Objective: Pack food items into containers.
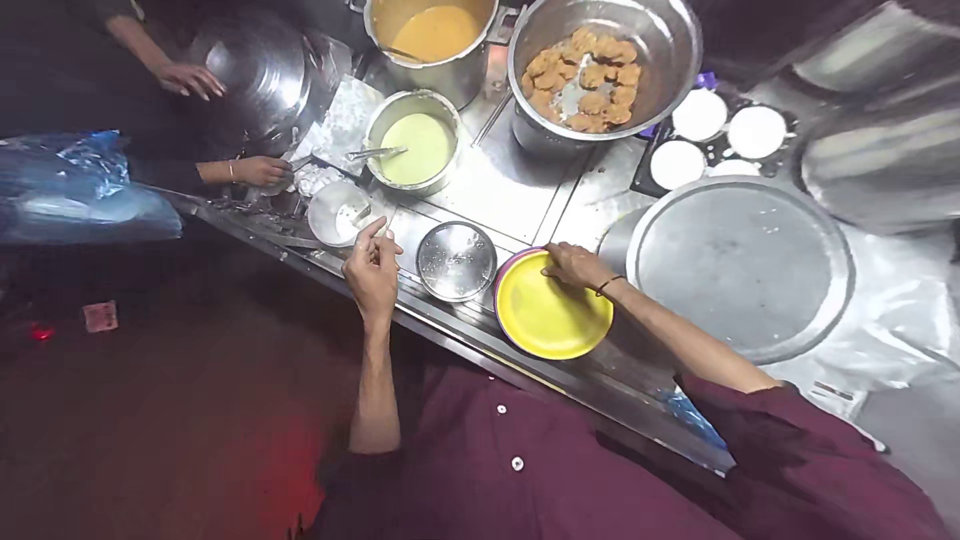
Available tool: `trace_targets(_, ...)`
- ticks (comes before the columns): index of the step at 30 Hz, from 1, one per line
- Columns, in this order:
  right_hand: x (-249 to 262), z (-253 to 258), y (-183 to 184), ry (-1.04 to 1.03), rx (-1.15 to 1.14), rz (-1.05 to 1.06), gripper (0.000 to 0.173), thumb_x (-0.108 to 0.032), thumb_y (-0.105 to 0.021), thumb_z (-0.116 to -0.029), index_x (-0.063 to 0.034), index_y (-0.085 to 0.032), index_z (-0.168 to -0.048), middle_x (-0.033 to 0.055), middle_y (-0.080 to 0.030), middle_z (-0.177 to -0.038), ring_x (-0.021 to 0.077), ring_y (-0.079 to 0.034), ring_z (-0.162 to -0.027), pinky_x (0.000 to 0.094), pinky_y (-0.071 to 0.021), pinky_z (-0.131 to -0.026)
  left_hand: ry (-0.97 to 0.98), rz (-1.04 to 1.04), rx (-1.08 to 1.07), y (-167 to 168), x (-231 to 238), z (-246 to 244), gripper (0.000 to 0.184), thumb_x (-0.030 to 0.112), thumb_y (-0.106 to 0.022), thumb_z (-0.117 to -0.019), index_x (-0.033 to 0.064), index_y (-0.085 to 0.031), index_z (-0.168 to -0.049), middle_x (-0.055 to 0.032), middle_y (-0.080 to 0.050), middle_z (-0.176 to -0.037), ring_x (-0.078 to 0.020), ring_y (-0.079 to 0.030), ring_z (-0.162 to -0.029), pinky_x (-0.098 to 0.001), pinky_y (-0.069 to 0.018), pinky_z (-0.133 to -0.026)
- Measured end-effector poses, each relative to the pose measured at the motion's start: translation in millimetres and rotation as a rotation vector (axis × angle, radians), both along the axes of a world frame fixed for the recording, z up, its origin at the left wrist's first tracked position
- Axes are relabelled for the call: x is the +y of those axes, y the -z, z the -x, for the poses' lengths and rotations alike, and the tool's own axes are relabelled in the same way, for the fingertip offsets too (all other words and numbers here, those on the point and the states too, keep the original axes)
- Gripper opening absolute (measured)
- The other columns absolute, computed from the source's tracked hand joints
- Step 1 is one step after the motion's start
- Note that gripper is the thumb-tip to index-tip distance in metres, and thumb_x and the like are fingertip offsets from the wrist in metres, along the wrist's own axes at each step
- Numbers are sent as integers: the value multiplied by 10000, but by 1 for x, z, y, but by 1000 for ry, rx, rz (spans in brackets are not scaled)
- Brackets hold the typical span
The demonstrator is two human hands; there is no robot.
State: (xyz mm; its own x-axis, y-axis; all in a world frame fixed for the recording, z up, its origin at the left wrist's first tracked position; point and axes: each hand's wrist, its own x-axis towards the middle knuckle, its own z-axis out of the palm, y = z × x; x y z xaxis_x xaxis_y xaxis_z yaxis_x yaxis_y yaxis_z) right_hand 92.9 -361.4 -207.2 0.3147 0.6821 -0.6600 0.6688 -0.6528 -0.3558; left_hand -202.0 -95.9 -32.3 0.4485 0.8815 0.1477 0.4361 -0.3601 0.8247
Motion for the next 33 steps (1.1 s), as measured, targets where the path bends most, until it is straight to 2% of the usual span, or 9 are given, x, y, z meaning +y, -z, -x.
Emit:
trace_targets(5,-3,-5,5,20,30,-4,637,-479,-752,-908,-183,-566,-1440,211,-598,-1363,470,-596,-1202,681,-513,-935,-10,-26,21,2,0,-1,262,197,-611,-1040,132,-678,-1285,15,-718,-777,-96,-630,-536,-282,-559,-480)
trace_targets(9,-16,-23,28,212,189,-8,1025,-716,-790,-731,-235,-428,-1561,211,-612,-1368,429,-601,-1231,684,-475,-1002,1,-59,60,2,1,-5,259,208,-619,-1032,123,-692,-1265,36,-728,-778,-64,-644,-552,-252,-568,-499)
trace_targets(11,-28,-23,39,275,230,8,1022,-735,-798,-704,-290,-430,-1547,200,-653,-1315,409,-632,-1199,671,-488,-994,10,-64,25,4,1,-4,258,175,-624,-1026,86,-684,-1260,24,-731,-773,-65,-652,-556,-247,-573,-500)
trace_targets(14,-34,-13,35,442,282,-18,877,-671,-820,-732,-364,-501,-1489,171,-680,-1288,382,-651,-1181,665,-492,-991,4,-39,-8,3,0,-3,253,140,-625,-1019,58,-687,-1250,4,-731,-771,-88,-672,-572,-262,-594,-519)
trace_targets(19,-26,5,19,649,340,-71,791,-592,-810,-803,-302,-529,-1483,187,-664,-1312,378,-645,-1197,639,-498,-1010,7,-42,-23,2,0,-4,246,139,-625,-1022,41,-686,-1238,-1,-731,-771,-90,-668,-565,-260,-589,-513)
trace_targets(25,-8,25,36,769,346,-128,924,-647,-803,-777,-223,-480,-1532,198,-618,-1386,371,-609,-1259,620,-487,-1044,-15,-64,36,6,1,-3,222,179,-636,-1021,122,-718,-1219,24,-734,-776,-81,-667,-572,-271,-592,-518)
trace_targets(28,5,37,47,833,359,-190,928,-644,-810,-767,-188,-495,-1512,196,-635,-1355,354,-632,-1227,606,-505,-1030,-32,-79,43,5,0,-3,209,169,-634,-1018,146,-732,-1201,27,-729,-759,-82,-654,-557,-276,-583,-516)
trace_targets(31,12,44,52,846,383,-216,904,-680,-784,-772,-205,-509,-1491,183,-664,-1305,334,-664,-1175,593,-529,-1003,-41,-61,-47,4,-1,0,234,152,-601,-1040,117,-704,-1247,-7,-727,-761,-120,-659,-549,-304,-593,-509)
trace_targets(33,10,43,50,849,378,-189,968,-704,-779,-759,-171,-476,-1508,199,-657,-1307,346,-663,-1172,594,-530,-999,-47,-29,-152,3,-3,0,272,118,-581,-1045,70,-661,-1300,-47,-721,-771,-155,-660,-548,-325,-596,-501)
